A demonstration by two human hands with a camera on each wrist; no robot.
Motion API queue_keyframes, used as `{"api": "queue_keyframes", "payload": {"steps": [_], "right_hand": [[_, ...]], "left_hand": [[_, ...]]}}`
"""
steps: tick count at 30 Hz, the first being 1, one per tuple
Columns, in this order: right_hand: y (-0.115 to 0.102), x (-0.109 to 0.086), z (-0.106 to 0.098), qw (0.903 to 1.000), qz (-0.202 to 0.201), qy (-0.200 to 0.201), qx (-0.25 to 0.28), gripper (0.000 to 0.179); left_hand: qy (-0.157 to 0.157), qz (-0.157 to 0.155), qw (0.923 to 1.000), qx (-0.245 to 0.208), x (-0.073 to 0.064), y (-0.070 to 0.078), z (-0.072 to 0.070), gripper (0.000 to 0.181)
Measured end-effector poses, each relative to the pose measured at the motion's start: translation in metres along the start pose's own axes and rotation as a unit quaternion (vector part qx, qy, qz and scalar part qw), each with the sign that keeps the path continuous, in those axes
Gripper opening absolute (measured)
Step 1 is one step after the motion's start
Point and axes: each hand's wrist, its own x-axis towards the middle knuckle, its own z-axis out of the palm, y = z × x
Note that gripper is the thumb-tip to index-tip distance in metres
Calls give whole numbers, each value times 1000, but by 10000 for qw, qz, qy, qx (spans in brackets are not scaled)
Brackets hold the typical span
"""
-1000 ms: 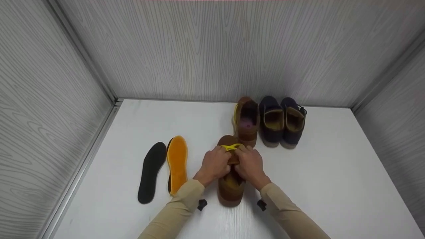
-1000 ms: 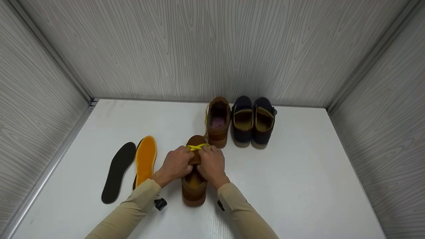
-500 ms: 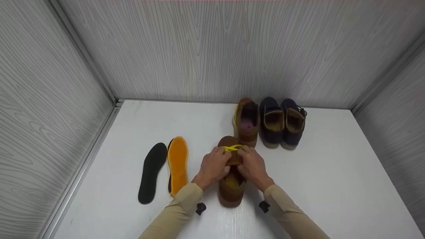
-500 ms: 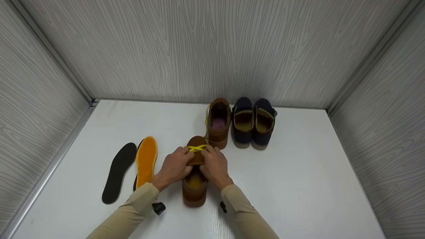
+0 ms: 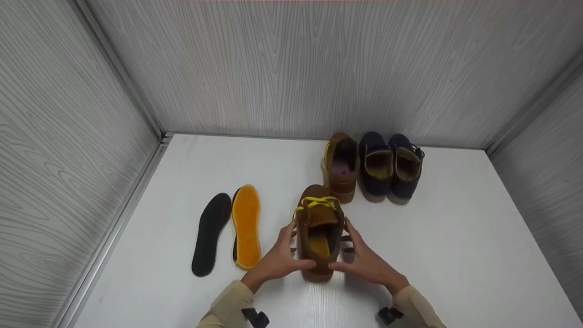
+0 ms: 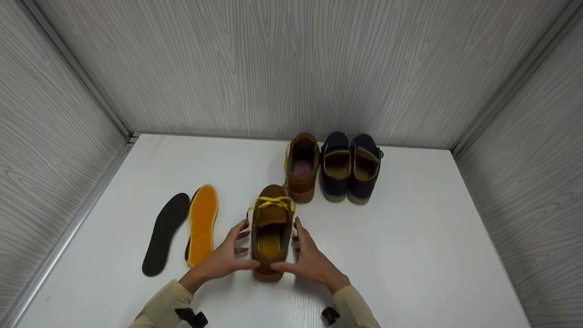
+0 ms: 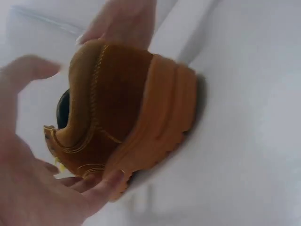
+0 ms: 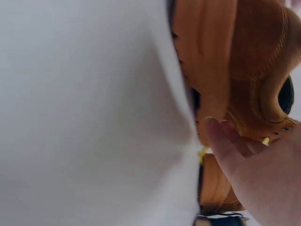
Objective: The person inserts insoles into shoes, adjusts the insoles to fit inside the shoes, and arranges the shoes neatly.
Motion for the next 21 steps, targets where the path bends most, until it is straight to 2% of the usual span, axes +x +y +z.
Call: {"api": "queue_keyframes", "payload": {"steps": [2, 4, 11, 18, 21], "right_hand": [[3, -5, 6, 9998, -42, -198, -50, 116], [6, -7, 13, 9994, -165, -287, -82, 120], [7, -4, 23, 9994, -354, -54, -10, 118], [5, -3, 24, 9983, -426, -218, 343, 116], [3, -1, 24, 9980, -434, -215, 404, 115]], "left_hand": [[-127, -130, 9998, 27, -3, -6, 5, 114], [-112, -142, 9997, 136, -3, -11, 11, 118], [-10, 99, 9996, 254, 1, -16, 23, 123], [-63, 230, 9983, 541, -3, -13, 24, 122], [-124, 270, 9974, 653, 0, -10, 22, 123]]}}
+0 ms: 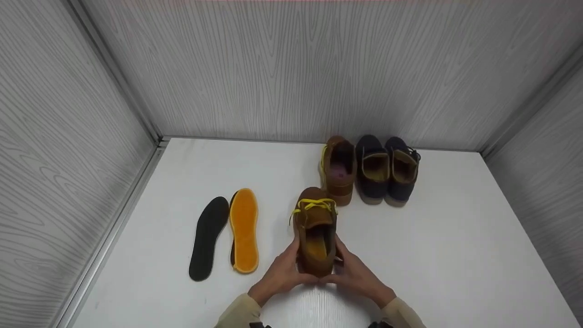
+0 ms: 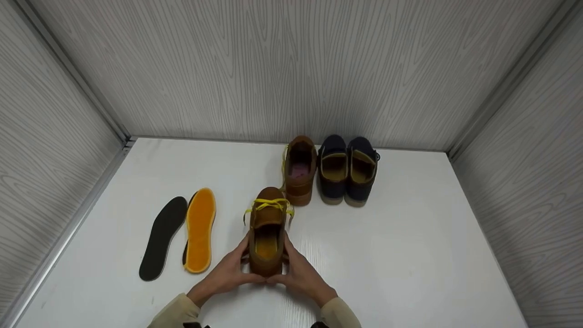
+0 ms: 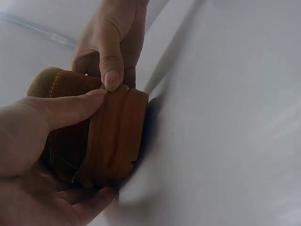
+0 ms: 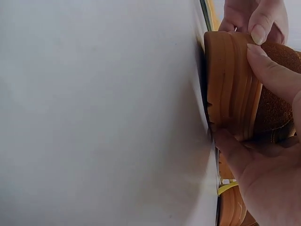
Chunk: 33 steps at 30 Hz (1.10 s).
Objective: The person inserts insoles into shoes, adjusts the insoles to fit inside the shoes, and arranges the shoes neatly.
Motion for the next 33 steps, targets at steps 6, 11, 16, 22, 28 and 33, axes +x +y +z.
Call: {"api": "queue_keyframes", "payload": {"steps": [6, 11, 16, 22, 28, 33], "right_hand": [[-19, 12, -3, 9996, -225, 135, 141, 111], [-42, 32, -12, 9977, -619, 177, 202, 105], [-46, 62, -26, 9971, -660, 243, 303, 102], [-49, 101, -32, 9980, -373, 198, 474, 102], [-49, 119, -28, 9993, -80, 202, 311, 106], [-40, 134, -31, 9992, -50, 383, 137, 108]], "left_hand": [[-51, 135, 9999, 84, 11, 7, -15, 120], [-29, 229, 9995, 212, 28, 13, -35, 118], [-150, 531, 9983, 187, 59, 14, -56, 121], [-78, 833, 9965, 83, 87, 7, -85, 120], [-108, 1306, 9911, -242, 96, 10, -96, 127], [-46, 1096, 9937, -236, 109, 9, -100, 127]]}}
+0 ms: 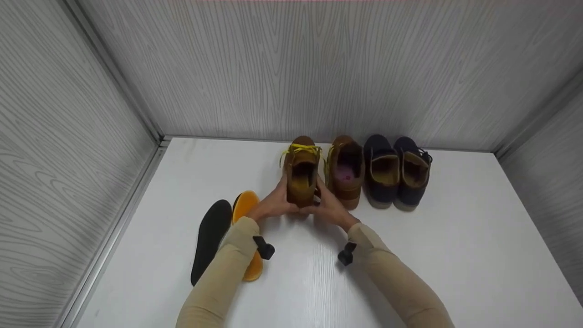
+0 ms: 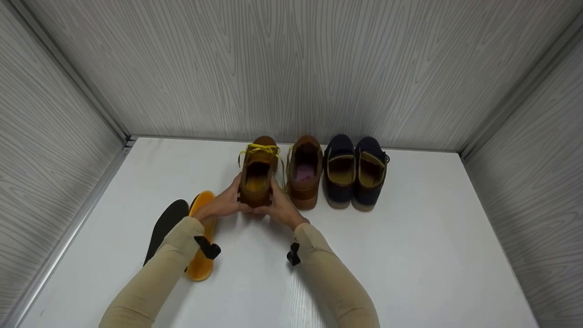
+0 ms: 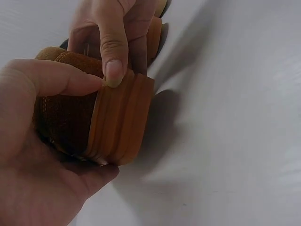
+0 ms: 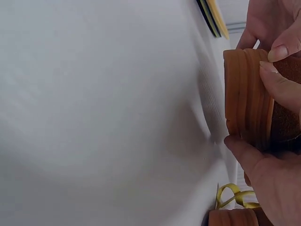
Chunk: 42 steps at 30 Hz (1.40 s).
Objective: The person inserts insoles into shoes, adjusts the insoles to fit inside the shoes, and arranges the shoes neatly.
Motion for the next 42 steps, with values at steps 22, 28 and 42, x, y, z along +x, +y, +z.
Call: {"api": "queue_keyframes", "payload": {"steps": [22, 28, 42], "right_hand": [[32, 16, 2, 9951, 851, 217, -445, 104], [38, 15, 6, 9952, 852, 65, -486, 92], [49, 16, 8, 9940, 1002, 4, -447, 83]], "left_hand": [[474, -838, 9953, 41, 12, -28, 11, 113], [371, -756, 9963, 179, 8, -37, 11, 117], [409, -1077, 9923, 454, 8, -42, 14, 120]]}}
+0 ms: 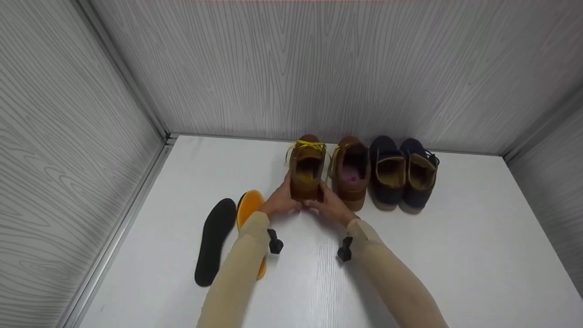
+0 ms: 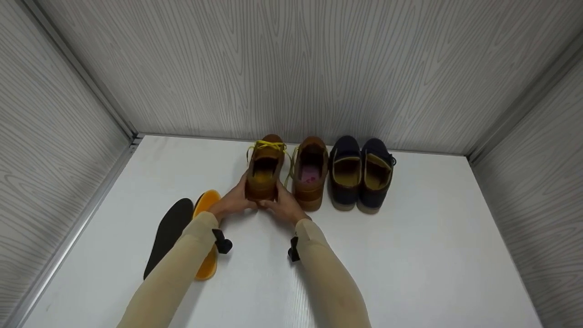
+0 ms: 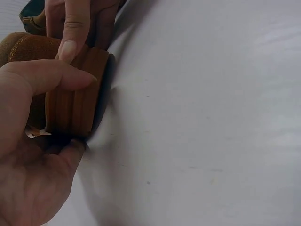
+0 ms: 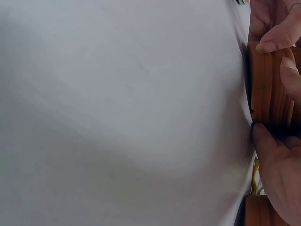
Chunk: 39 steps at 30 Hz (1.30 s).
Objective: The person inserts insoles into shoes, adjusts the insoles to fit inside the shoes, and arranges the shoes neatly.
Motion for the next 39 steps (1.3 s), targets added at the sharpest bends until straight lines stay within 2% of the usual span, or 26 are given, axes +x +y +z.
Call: {"api": "queue_keyframes", "payload": {"steps": [4, 9, 12, 14, 16, 19, 21, 23, 24, 26, 28, 30, 32, 35, 39], "right_hand": [[3, 1, -1, 10000, -8, 39, 7, 83], [4, -2, -2, 9990, -181, 296, 294, 77], [3, -9, -2, 9982, -243, 389, 386, 79], [1, -17, -2, 9979, -296, 438, 369, 79], [-2, -26, -4, 9969, -391, 587, 351, 75], [-8, -39, -10, 9907, -843, 1019, 330, 62], [-9, -46, -15, 9824, -1221, 1380, 303, 51], [-9, -52, -19, 9715, -1555, 1767, 281, 44], [-8, -54, -21, 9656, -1666, 1977, 288, 41], [-4, -58, -24, 9549, -1772, 2369, 248, 37], [1, -61, -28, 9450, -1792, 2725, 245, 35], [6, -64, -31, 9374, -1724, 3016, 239, 35], [11, -66, -33, 9332, -1646, 3183, 262, 37], [16, -68, -35, 9336, -1419, 3279, 278, 42], [20, -67, -36, 9413, -949, 3228, 273, 58]], "left_hand": [[5, 10, 10000, -21, 2, -2, 2, 120], [147, 308, 9990, -280, 9, -2, 9, 118], [478, 373, 9973, -417, 7, 1, 17, 114], [915, 232, 9953, -195, 1, 6, 23, 111], [1448, 64, 9893, 180, -7, 14, 28, 104], [2301, 23, 9702, 761, -16, 33, 34, 91], [2725, 274, 9574, 918, -22, 45, 38, 80], [2900, 622, 9493, 1047, -27, 55, 40, 72], [2902, 813, 9470, 1109, -29, 58, 42, 68], [2709, 1194, 9486, 1116, -32, 63, 45, 62], [2361, 1484, 9547, 1042, -33, 64, 50, 57], [1995, 1622, 9623, 885, -33, 65, 56, 55], [1640, 1586, 9719, 584, -32, 64, 61, 56], [1254, 1253, 9841, 76, -27, 63, 66, 59], [997, 740, 9908, -538, -20, 60, 73, 61]]}}
